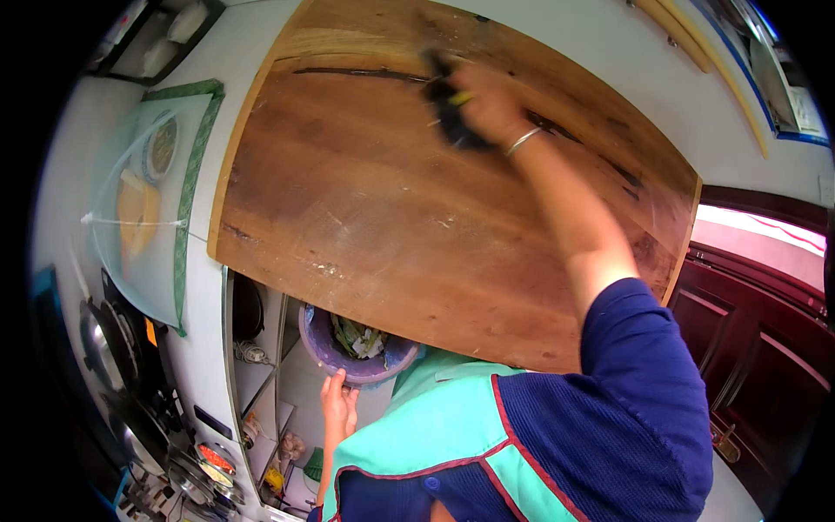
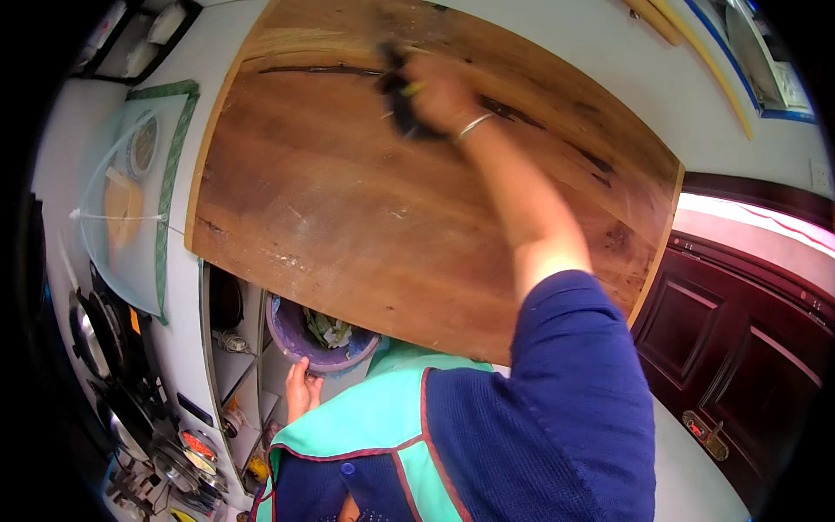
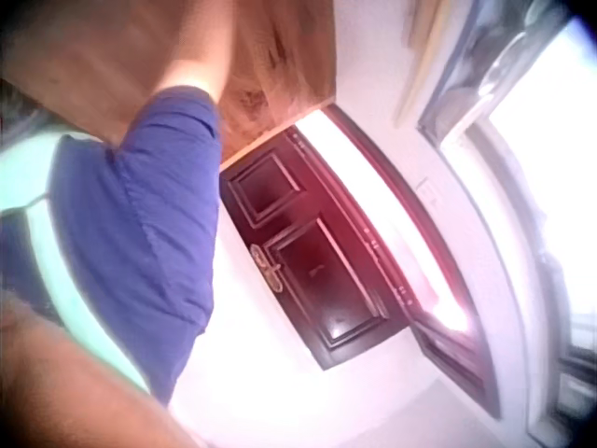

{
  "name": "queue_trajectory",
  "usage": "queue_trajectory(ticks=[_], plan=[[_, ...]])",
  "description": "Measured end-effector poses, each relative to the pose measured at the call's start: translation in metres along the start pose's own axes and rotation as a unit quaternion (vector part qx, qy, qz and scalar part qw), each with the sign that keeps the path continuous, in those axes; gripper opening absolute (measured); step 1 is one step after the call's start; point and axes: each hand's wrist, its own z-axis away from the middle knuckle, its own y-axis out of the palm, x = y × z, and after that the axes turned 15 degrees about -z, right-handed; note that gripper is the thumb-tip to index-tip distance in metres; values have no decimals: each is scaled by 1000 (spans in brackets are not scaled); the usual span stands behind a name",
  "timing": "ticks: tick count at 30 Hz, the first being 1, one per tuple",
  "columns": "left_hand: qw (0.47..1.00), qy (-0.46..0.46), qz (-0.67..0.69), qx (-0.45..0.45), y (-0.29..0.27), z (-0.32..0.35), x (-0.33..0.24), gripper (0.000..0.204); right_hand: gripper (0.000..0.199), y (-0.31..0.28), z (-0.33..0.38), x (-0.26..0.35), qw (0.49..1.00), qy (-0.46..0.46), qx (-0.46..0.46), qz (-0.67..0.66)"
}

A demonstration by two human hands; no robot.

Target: The person cuts a stack of flat dough sheets into thin strips using a knife on a wooden cutting board. They gather the cut noodles, place them into a metal bowl, and then wipe the cutting board clean with a cloth.

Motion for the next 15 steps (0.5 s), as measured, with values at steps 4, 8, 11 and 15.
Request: queue_trajectory(ticks=[4, 8, 11, 15], plan=[[1000, 20, 7, 1, -13, 5, -2, 14, 17, 127, 93, 169, 955, -219, 178, -86], [999, 39, 9, 22, -53, 4, 14, 20, 33, 202, 200, 260, 938, -177, 169, -245], [997, 64, 17, 26, -72, 7, 14, 23, 40, 176, 212, 300, 905, -224, 62, -355], [995, 71, 36, 61, -105, -11, 14, 28, 38, 133, 214, 278, 902, 131, 22, -412]])
